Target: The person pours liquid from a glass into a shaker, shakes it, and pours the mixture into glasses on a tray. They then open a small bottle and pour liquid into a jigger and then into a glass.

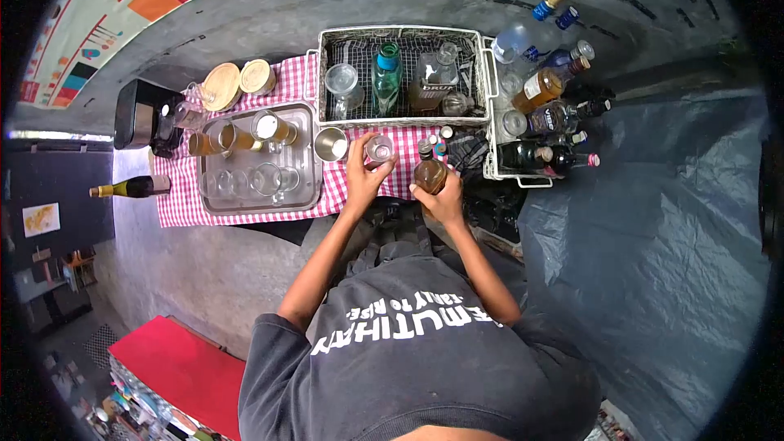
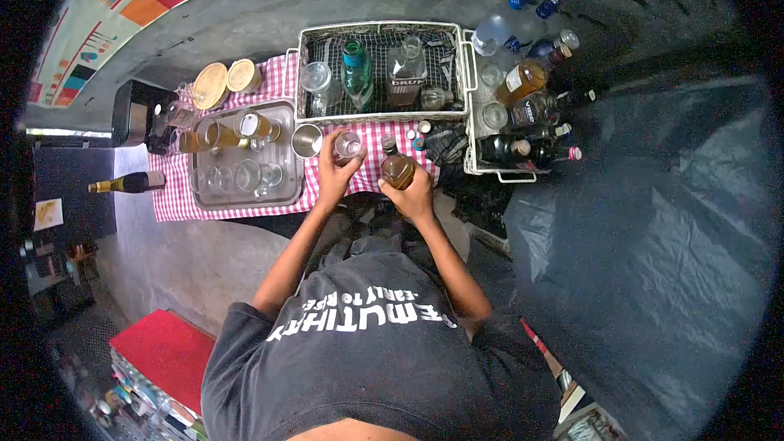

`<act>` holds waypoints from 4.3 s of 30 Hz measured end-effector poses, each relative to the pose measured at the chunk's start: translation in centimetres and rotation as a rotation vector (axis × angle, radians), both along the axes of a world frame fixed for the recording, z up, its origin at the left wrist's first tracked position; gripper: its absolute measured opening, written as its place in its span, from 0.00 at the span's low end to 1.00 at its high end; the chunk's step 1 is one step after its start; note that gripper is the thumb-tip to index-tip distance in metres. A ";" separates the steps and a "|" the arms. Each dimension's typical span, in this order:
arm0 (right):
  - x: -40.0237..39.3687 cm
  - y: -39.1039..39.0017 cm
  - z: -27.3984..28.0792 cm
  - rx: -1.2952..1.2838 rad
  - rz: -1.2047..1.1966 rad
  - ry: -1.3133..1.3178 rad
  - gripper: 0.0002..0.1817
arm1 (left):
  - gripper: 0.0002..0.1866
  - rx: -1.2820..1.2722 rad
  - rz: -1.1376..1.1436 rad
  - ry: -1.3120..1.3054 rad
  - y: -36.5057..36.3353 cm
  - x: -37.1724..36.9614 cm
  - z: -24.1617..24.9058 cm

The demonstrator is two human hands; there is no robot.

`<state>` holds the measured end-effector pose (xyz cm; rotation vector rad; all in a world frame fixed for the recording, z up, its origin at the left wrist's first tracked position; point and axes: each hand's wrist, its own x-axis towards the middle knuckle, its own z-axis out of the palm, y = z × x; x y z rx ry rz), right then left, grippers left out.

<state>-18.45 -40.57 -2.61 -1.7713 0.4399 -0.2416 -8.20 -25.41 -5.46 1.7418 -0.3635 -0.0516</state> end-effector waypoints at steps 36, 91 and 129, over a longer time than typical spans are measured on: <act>-3.3 19.7 4.3 -0.166 -0.114 0.090 0.20 | 0.28 -0.248 -0.334 0.212 14.7 -0.7 4.9; -4.7 20.0 6.4 -0.346 -0.089 0.388 0.19 | 0.32 -0.020 -0.474 0.172 16.0 -1.0 3.4; -4.0 18.8 6.9 -0.404 -0.019 0.577 0.25 | 0.30 -0.001 -0.510 0.199 15.5 -0.1 2.6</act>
